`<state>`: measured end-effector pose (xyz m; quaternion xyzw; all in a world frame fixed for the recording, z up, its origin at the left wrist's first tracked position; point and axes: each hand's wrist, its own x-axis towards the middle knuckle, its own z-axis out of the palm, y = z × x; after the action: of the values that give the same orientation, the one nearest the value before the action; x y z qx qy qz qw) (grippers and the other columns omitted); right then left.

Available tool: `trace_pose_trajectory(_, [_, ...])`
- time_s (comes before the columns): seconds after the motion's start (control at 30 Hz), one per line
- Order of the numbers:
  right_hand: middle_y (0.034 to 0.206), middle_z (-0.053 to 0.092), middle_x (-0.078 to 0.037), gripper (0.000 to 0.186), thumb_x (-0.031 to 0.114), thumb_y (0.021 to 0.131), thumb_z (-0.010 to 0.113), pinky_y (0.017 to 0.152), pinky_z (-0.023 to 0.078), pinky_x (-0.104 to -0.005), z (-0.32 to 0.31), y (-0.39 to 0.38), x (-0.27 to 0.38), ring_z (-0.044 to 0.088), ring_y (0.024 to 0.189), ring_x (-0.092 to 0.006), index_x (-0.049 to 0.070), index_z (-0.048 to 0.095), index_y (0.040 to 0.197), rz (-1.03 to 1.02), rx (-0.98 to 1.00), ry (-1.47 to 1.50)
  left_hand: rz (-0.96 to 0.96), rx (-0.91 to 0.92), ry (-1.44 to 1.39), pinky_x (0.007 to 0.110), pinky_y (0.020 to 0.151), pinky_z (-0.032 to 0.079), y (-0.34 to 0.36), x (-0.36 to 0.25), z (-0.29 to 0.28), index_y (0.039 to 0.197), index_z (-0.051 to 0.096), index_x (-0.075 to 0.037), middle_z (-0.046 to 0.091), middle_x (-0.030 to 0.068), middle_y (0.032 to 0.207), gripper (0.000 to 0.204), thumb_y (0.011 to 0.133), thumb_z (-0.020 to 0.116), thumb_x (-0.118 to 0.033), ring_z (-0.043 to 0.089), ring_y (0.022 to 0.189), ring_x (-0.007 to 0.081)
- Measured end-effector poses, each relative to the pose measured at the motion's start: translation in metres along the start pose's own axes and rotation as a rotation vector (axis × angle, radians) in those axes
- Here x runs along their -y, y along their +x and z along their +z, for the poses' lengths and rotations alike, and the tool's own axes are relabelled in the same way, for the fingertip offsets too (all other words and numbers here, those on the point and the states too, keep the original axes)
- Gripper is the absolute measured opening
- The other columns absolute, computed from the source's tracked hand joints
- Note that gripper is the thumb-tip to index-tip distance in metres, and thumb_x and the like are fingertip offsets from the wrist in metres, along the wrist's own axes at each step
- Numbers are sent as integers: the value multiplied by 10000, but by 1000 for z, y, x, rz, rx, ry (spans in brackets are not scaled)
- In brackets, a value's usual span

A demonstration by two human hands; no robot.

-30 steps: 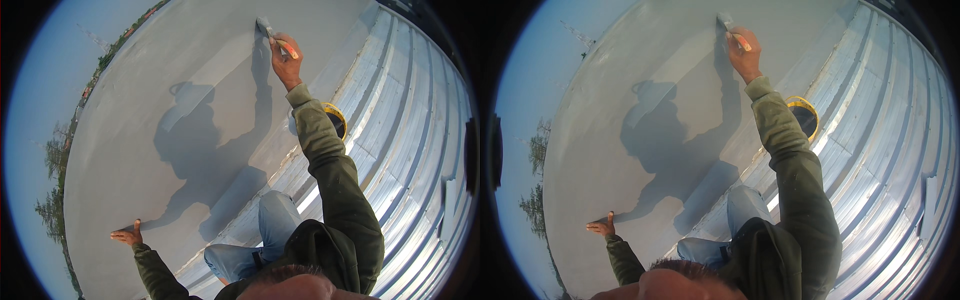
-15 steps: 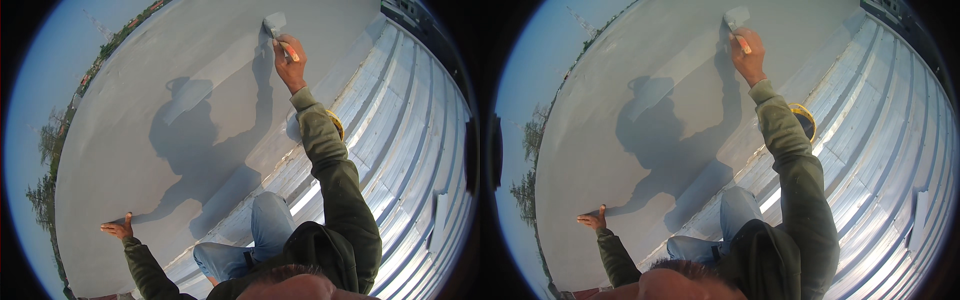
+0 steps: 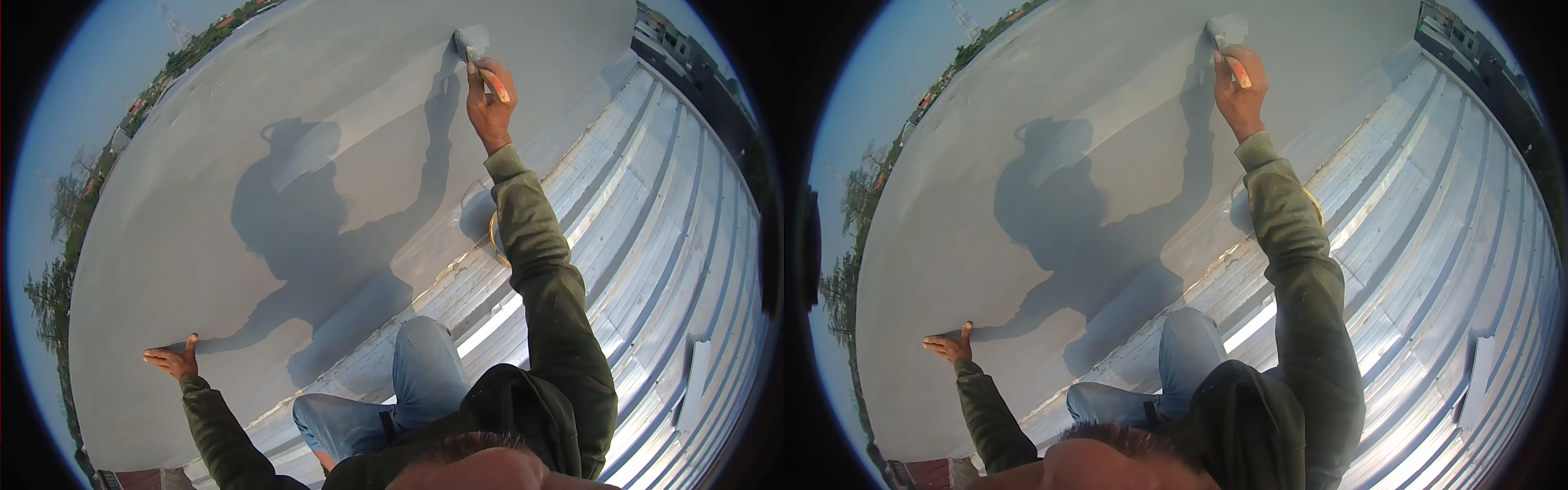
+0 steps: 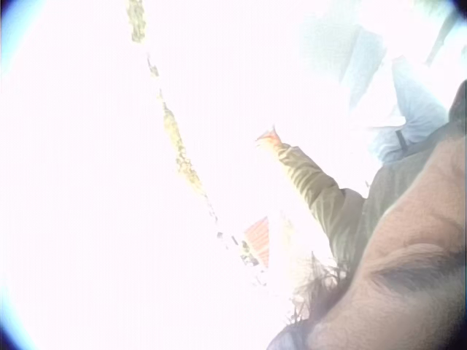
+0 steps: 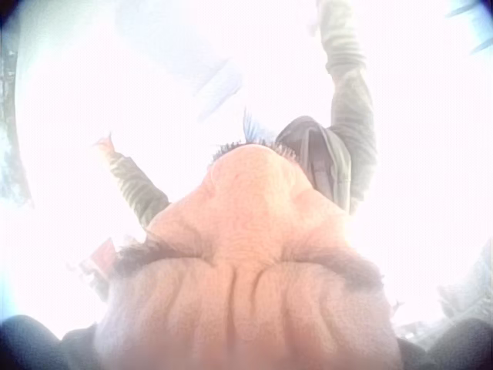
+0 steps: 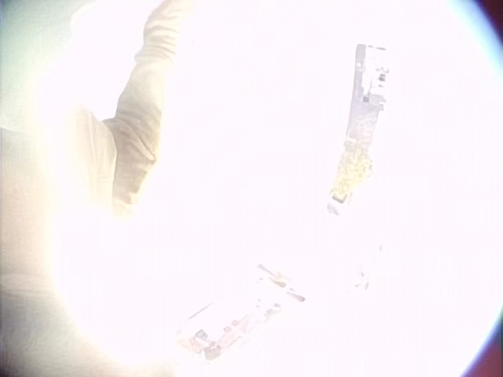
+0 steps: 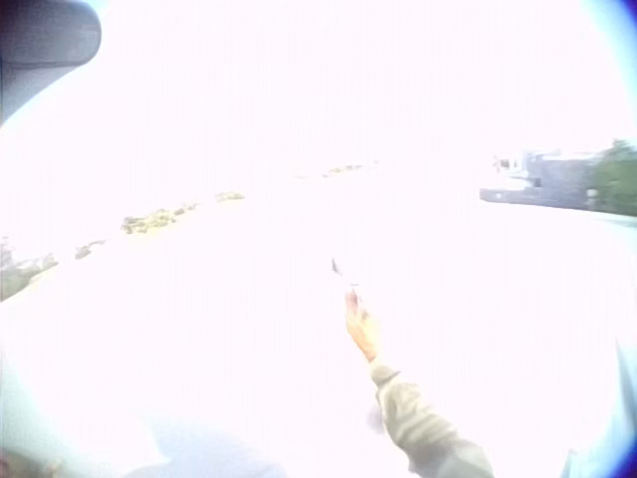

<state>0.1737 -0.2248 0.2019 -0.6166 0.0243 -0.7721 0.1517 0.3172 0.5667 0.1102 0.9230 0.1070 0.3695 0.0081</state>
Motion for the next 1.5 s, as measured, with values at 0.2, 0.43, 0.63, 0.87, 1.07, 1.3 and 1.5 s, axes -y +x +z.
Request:
trace_pose_trajectory(0.2, [937, 654, -79, 106, 11, 829, 669, 713, 501, -299, -1, -10, 55, 632, 842, -208, 38, 629, 923, 46, -49, 216, -16, -5, -17, 527, 1105, 261, 1, -3, -13, 1459, -85, 14, -33, 303, 1508, 1529, 432, 670, -832, 94, 1403, 451])
trace_pose_trajectory(0.43, [905, 644, -72, 41, 45, 845, 649, 673, 493, -311, 4, 10, 4, 608, 804, -215, 27, 626, 873, 21, 4, 7, -31, 47, -73, 534, 1109, 249, -8, -24, -23, 1462, -93, -1, -62, 281, 1515, 1512, 454, 694, -809, 66, 1411, 440])
trace_pose_trajectory(0.63, [989, 590, -105, 344, 38, 617, 734, 693, 509, -337, 49, -71, 215, 599, 849, -274, 122, 630, 934, -104, 219, 384, -50, 64, -68, 542, 1109, 242, -6, -22, -18, 1463, -96, -6, -65, 267, 1521, 1509, 459, 700, -803, 57, 1416, 428])
trace_pose_trajectory(0.87, [955, 607, -100, 211, 18, 738, 698, 723, 511, -327, 57, -86, 254, 611, 839, -250, 67, 604, 920, 114, 280, 690, -66, 87, -73, 536, 1108, 245, -9, -29, -22, 1462, -97, -7, -57, 267, 1522, 1511, 456, 714, -790, 64, 1414, 430])
trace_pose_trajectory(1.07, [1001, 602, -110, 186, 120, 913, 630, 737, 492, -244, 2, -56, 91, 568, 876, -107, 2, 540, 1026, 502, 21, 433, -20, 82, -52, 523, 1127, 193, -7, -18, -31, 1444, -100, 42, -63, 312, 1502, 1500, 489, 735, -758, -5, 1414, 444])
trace_pose_trajectory(1.3, [1001, 591, -113, 294, -3, 691, 723, 708, 503, -344, 45, -126, 253, 597, 868, -278, 88, 625, 953, 156, 195, 378, 23, 94, -145, 521, 1138, 147, -8, -34, -29, 1428, -84, 90, -62, 347, 1483, 1498, 501, 728, -763, -53, 1413, 444])
trace_pose_trajectory(1.5, [979, 600, -124, 173, 32, 757, 696, 740, 502, -350, 41, -148, 303, 603, 893, -298, 72, 628, 911, 330, 343, 671, -83, 179, -100, 528, 1125, 190, -8, -37, -37, 1432, -75, 82, -65, 343, 1483, 1519, 470, 714, -790, -28, 1414, 442])
